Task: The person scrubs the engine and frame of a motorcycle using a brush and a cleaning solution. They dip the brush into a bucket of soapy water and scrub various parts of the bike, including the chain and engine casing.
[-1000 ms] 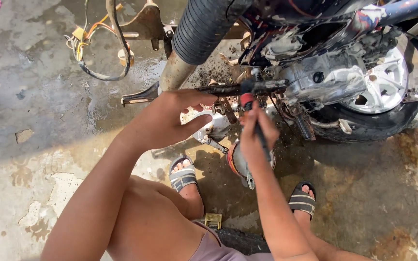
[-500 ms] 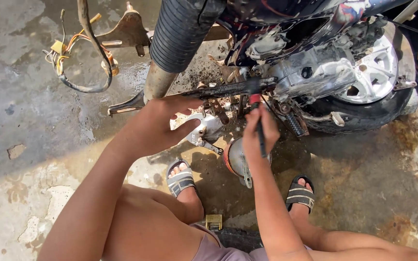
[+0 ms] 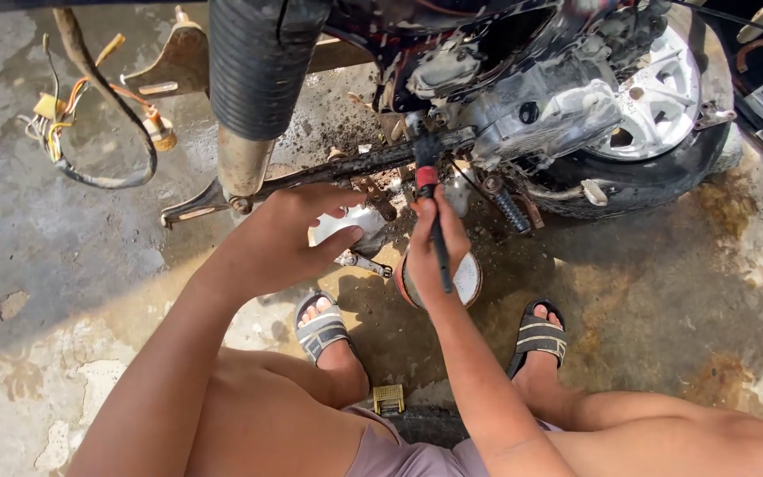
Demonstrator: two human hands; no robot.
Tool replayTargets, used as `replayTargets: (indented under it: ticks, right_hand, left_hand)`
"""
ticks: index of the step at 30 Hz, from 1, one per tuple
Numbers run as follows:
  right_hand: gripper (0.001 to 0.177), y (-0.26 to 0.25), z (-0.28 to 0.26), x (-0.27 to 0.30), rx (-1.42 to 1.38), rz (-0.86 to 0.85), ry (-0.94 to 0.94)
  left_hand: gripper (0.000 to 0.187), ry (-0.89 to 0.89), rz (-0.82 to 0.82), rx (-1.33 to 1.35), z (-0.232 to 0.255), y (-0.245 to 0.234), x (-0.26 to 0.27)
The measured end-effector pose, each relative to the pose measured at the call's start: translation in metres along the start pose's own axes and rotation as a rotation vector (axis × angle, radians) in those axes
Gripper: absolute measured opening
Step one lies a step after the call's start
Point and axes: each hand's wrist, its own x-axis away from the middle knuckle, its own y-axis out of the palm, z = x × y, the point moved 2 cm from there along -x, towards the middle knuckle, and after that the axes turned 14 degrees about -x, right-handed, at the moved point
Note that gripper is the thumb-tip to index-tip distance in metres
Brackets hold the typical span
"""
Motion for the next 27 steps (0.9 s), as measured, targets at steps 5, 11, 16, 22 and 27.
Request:
replayTargets:
  ticks: [5, 11, 16, 22, 27]
  right_hand:
    - [0.024, -0.013, 0.006, -0.013, -0.032, 0.162, 0.056]
    - [0.026, -0.021, 0.016, -0.016, -0.079, 0.252, 0.108]
    - [0.029, -0.049, 0.024, -0.019, -0.102, 0.263, 0.189]
    - [0.032, -0.059, 0.030, -0.032, -0.025, 0.156, 0.090]
    - [0.030, -0.053, 0.000, -0.036, 0.030, 0.050, 0.058]
  left_hand:
    - [0.038, 0.006, -0.013, -0.027, -0.001, 0.006, -0.001]
    - [0.038, 0.065, -0.010, -0.085, -0.002, 0.011, -0.016]
    - [0.037, 0.075, -0.025, -0.080, 0.003, 0.005, -0.019]
    - [0.038, 0.072, -0.058, -0.075, 0.003, 0.006, -0.020]
    - [0.037, 0.063, -0.054, -0.089, 0.009, -0.001, -0.012]
